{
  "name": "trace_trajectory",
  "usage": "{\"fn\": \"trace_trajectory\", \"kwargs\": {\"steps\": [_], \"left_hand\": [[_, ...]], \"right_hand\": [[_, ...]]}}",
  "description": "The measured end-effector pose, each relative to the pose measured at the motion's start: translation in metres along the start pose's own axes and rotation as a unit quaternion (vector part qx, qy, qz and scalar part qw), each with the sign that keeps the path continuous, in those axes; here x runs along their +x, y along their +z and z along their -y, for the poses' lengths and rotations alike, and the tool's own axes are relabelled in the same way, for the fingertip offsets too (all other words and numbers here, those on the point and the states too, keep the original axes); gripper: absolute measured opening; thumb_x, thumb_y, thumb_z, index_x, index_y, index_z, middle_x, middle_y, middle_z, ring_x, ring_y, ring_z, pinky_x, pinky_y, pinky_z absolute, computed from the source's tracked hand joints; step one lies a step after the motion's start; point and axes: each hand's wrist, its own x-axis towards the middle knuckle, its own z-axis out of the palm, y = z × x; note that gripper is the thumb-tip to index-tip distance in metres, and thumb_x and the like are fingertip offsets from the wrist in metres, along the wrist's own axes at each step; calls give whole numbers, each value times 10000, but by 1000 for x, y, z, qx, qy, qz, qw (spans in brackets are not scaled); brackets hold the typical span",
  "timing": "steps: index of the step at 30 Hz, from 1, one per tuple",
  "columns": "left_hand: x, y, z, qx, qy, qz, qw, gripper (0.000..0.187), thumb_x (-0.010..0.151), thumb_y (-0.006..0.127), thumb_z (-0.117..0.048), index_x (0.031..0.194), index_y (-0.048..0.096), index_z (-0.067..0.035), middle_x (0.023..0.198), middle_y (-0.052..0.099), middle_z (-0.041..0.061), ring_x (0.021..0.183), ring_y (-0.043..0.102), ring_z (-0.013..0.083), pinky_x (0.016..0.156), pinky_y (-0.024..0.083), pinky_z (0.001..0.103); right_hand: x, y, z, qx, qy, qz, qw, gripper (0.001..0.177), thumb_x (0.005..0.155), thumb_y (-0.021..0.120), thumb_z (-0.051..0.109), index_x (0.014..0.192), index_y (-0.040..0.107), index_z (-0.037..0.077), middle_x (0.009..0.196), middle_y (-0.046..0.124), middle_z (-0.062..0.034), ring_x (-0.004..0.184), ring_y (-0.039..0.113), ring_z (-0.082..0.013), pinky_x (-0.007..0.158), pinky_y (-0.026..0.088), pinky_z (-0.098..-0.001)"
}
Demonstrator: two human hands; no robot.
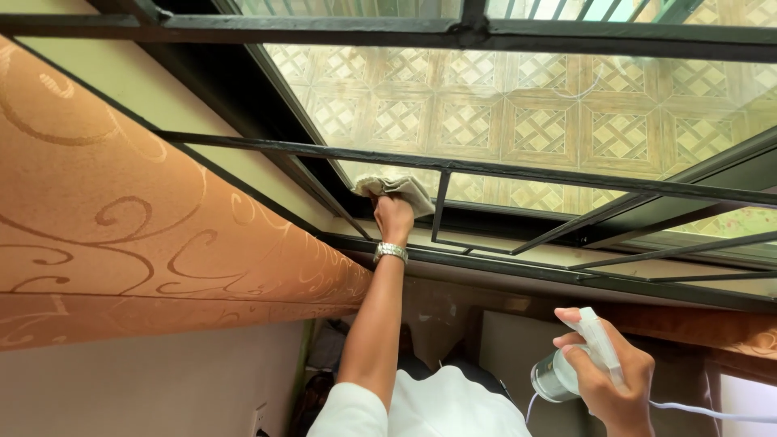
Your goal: The person cleans a window by spraying a cleaning solution and wiping the glass and frame with a cloth. They repeatedly spray and wipe different sections of the window throughout the clip.
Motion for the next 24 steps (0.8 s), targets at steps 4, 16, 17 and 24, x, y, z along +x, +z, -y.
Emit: {"fn": "trace_trajectory", "kwargs": {"steps": [4,16,17,24], "left_hand": [[-10,18,-12,5,230,-97,968,821,1027,434,-226,1566,-101,86,1668,-139,270,1574,-111,375,1290,-93,440],[-77,-87,-248,12,600,-357,716,965,1071,396,-712,1710,-35,-132,1798,-85,142,1740,-23,398,1506,88,628],[-78,-94,-267,51,580,-398,709,920,985,511,-710,1581,226,-71,1684,172,178,1646,162,439,1451,166,649],[-85,-98,-289,130,585,-417,683,932,876,463,-754,1466,494,-33,1569,408,214,1538,305,477,1370,223,671]], "right_hand": [[7,-3,-2,13,-28,-14,999,424,772,621,-17,1126,807,125,757,794,-101,794,734,-147,773,503,-243],[0,-14,15,38,-37,-22,998,384,771,593,-51,1074,793,76,1016,795,-42,811,752,-169,728,514,-259],[0,-15,16,34,-32,-24,999,392,771,593,-48,1079,795,86,993,792,-39,815,750,-164,720,499,-252],[2,-25,32,21,-4,-46,999,415,776,616,-11,1115,811,128,768,785,-126,804,721,-150,742,476,-245]]}}
